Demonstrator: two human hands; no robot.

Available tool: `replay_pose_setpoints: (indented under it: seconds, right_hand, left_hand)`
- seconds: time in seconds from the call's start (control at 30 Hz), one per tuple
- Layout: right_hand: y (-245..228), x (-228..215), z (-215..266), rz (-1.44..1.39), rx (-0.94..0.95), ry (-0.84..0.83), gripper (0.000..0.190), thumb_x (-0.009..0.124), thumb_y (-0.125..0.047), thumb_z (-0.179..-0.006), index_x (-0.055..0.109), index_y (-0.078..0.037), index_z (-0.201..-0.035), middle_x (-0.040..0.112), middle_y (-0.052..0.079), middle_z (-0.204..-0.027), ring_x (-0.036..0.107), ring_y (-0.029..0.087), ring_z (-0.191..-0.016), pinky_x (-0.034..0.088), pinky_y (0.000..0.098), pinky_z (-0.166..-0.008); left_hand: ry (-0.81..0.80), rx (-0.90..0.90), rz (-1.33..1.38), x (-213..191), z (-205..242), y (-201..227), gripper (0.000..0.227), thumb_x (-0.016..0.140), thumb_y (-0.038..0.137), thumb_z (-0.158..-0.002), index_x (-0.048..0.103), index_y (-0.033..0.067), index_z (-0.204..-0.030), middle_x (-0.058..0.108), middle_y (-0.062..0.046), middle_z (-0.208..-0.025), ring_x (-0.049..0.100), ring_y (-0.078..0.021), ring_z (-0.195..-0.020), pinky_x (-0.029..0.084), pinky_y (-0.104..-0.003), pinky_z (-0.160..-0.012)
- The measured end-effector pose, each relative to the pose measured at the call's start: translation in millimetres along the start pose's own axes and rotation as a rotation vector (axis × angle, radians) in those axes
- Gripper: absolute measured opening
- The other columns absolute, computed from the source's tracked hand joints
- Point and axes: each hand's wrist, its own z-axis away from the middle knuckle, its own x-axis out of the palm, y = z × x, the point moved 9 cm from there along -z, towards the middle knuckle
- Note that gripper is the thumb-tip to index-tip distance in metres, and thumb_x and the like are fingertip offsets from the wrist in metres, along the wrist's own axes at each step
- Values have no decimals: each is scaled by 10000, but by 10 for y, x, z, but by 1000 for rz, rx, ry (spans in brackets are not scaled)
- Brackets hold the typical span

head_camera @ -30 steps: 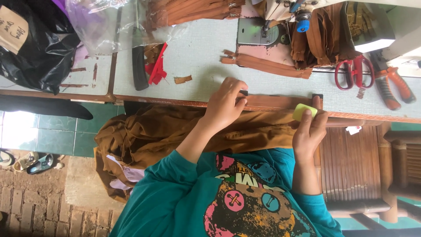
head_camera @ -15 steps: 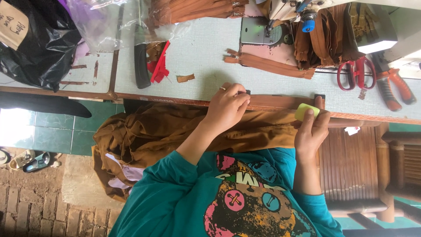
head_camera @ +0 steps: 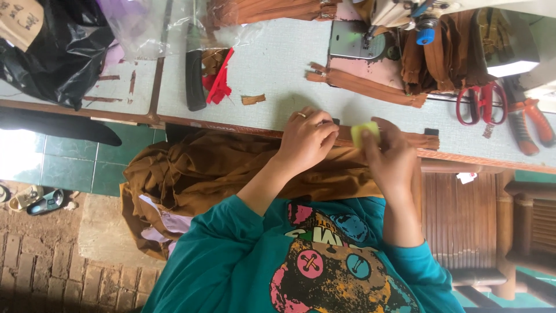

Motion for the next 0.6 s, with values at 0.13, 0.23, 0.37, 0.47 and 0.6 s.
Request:
replay_pose_setpoints:
  seconds: [0.13, 0.23, 0.37, 0.47, 0.6]
  right_hand:
    - [22, 246, -84, 33, -102, -8, 296, 734, -108, -934, 753, -14, -1214, 680, 101, -630, 684, 239, -577, 521, 336, -590]
    - [-66, 290, -84, 75, -193, 14, 328, 732, -52, -906, 732, 58, -1215, 651, 140, -604, 646, 264, -527, 498, 347, -550]
    - [-58, 356, -56, 148, -236, 14, 278, 732, -47, -915, 754, 44, -1176, 625, 95, -571, 627, 248, -507, 493, 314, -524]
    - [-33, 391, -46, 193, -263, 28, 270, 724, -34, -905, 760, 52, -1158, 602, 62, -546, 615, 222, -494, 491, 287, -502]
    - [-120, 408, -64, 211, -304, 69, 269, 708, -3, -894, 757, 85, -1144, 596, 83, -543, 606, 257, -483, 487, 318, -477]
  left_hand:
    - [19, -10, -27, 43, 27, -28, 33, 768, 180, -794, 753, 193, -820, 669, 10, -877, 661, -245, -829, 542, -408, -727]
    - [24, -17, -36, 60, 38, -42, 42, 759, 199, -795, 737, 208, -830, 657, 17, -877, 665, -247, -823, 541, -410, -723]
    - [14, -43, -17, 83, 45, -71, 42, 757, 186, -787, 743, 204, -823, 666, 17, -864, 673, -244, -795, 544, -416, -733]
    - [37, -35, -30, 80, 55, -63, 48, 751, 181, -774, 729, 205, -809, 648, 19, -848, 663, -251, -766, 537, -412, -734]
    - [71, -22, -51, 112, 68, -76, 58, 754, 190, -765, 706, 218, -782, 628, 31, -822, 649, -241, -746, 537, -406, -734]
